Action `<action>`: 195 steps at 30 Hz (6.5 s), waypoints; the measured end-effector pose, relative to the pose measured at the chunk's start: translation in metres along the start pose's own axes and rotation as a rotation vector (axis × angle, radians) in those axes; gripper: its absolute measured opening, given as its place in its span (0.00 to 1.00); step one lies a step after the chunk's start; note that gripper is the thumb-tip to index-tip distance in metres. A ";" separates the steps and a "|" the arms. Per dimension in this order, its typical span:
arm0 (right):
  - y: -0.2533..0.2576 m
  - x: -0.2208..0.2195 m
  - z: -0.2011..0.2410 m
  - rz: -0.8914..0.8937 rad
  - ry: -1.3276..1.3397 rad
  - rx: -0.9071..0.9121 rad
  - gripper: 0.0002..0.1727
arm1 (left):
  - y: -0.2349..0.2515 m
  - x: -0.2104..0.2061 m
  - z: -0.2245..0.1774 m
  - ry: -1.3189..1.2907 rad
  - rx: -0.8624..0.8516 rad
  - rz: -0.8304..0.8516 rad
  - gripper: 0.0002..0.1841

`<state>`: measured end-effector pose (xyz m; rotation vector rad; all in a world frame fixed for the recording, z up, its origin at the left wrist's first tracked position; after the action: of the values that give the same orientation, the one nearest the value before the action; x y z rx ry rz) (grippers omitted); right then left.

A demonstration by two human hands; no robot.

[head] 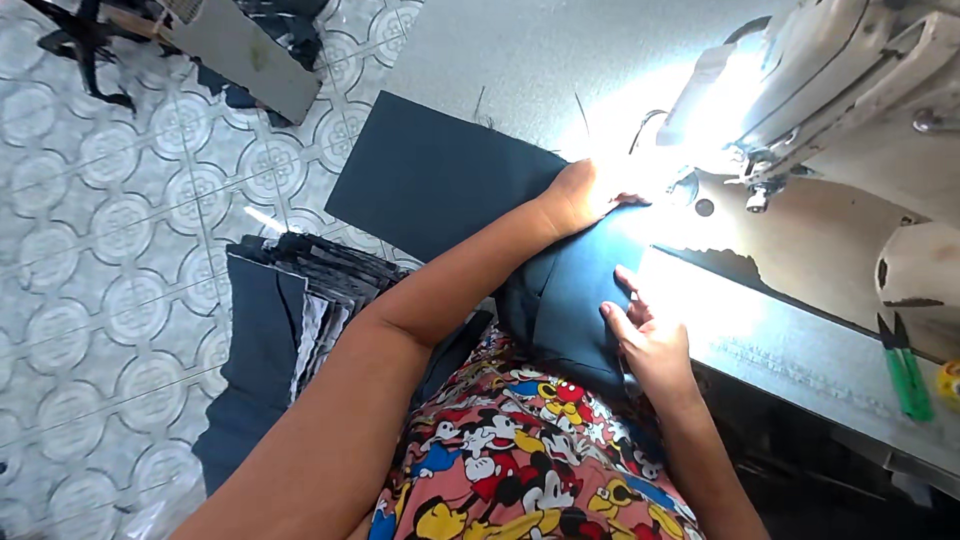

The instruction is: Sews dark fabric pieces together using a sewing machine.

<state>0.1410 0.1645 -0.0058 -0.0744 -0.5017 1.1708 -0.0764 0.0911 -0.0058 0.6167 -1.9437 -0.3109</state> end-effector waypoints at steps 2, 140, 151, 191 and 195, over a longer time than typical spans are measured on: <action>0.000 0.000 0.000 0.001 -0.005 0.000 0.28 | -0.001 -0.002 0.002 0.011 -0.012 -0.020 0.11; -0.010 0.001 -0.028 -0.411 -0.590 0.589 0.13 | -0.032 -0.013 -0.032 -0.050 -0.079 0.103 0.15; -0.010 0.001 -0.030 -0.456 -0.534 0.594 0.12 | -0.030 -0.009 -0.036 -0.015 -0.084 0.246 0.19; 0.021 0.003 -0.006 -0.448 -0.809 0.533 0.19 | -0.004 -0.008 0.010 -0.074 -0.376 0.277 0.19; 0.039 0.008 -0.001 -0.471 -0.819 0.567 0.18 | 0.009 -0.008 0.021 -0.082 -0.337 0.319 0.21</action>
<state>0.1098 0.1873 -0.0158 0.9966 -0.8218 0.7995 -0.0952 0.1017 -0.0166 0.0734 -1.9717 -0.4531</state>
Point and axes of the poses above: each hand's wrist, its own y-axis towards the middle knuckle, its own x-axis out of the back of the hand, z = x × y, the point moved 2 cm from there along y, towards the middle knuckle, and after that the axes turned 6 degrees about -x, right-handed, at the moved point
